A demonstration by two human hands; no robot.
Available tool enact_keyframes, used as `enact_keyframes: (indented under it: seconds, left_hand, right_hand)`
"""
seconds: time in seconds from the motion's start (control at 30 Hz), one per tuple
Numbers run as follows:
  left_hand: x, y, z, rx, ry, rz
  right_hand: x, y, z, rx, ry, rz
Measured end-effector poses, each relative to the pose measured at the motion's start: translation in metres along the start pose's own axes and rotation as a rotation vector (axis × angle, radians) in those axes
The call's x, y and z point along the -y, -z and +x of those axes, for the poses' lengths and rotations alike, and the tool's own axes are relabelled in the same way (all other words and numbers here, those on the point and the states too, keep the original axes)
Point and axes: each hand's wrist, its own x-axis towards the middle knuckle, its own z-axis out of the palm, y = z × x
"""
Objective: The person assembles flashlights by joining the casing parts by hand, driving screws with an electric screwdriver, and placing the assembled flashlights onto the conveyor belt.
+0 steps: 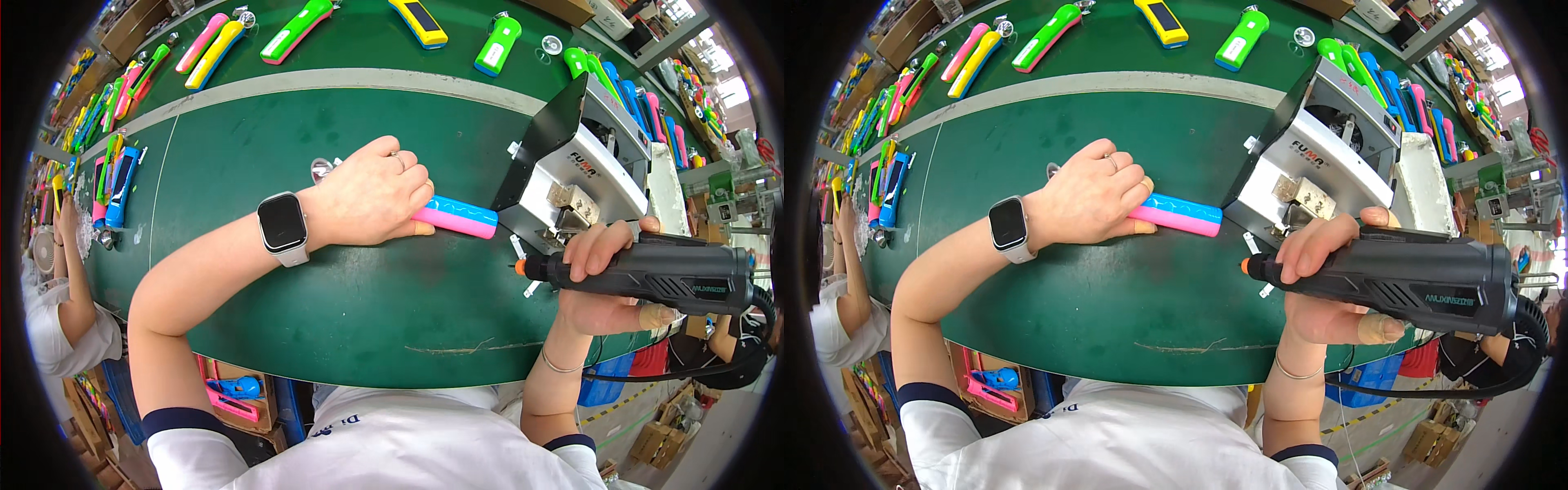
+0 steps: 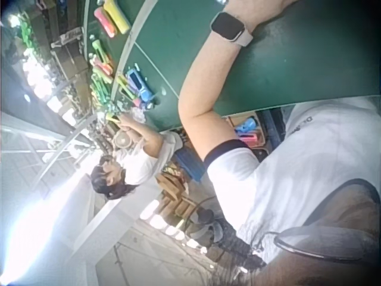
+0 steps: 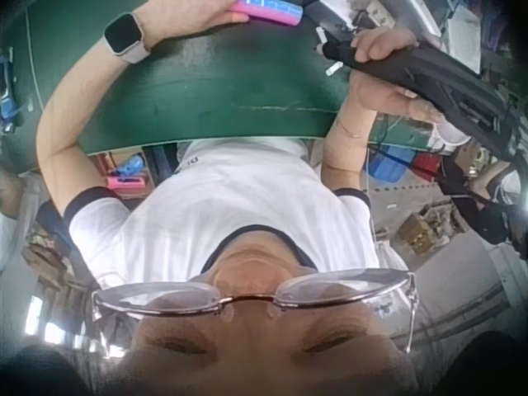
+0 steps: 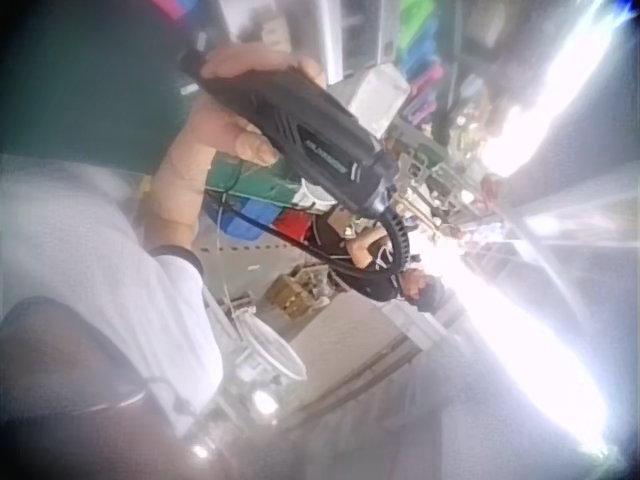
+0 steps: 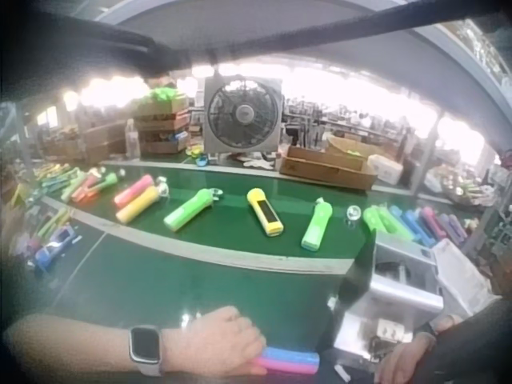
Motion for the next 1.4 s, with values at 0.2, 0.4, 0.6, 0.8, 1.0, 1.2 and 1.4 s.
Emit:
enact_keyframes:
  seconds: [0.2, 0.4, 0.6, 0.8, 1.0, 1.2, 1.4]
  left_hand:
    - [0.003, 0.002, 0.003, 0.005, -0.069, 0.035]
    - [0.002, 0.002, 0.001, 0.033, -0.045, 0.033]
    - [-0.008, 0.003, -0.010, -0.021, 0.181, -0.137]
    - [-0.034, 0.008, -0.025, -0.084, 0.186, -0.202]
    - [-0.045, 0.003, -0.031, -0.103, 0.178, -0.204]
    - [-0.042, -0.003, -0.025, -0.141, 0.172, -0.182]
    - [-0.031, -0.001, -0.025, -0.132, 0.113, -0.237]
  right_hand:
    - [-0.003, 0.001, 0.000, 0.017, 0.006, -0.022]
    - [0.000, -0.002, -0.002, -0.037, 0.019, -0.048]
    - [0.013, -0.012, 0.001, -0.131, 0.018, -0.316]
    - [0.079, -0.030, -0.007, 0.484, -0.212, -1.869]
    - [0.008, -0.064, -0.006, 0.861, 0.100, -1.679]
    - [-0.047, -0.054, 0.001, 1.263, 0.459, -1.699]
    - [-0.051, -0.053, 0.010, 1.313, 0.436, -1.612]
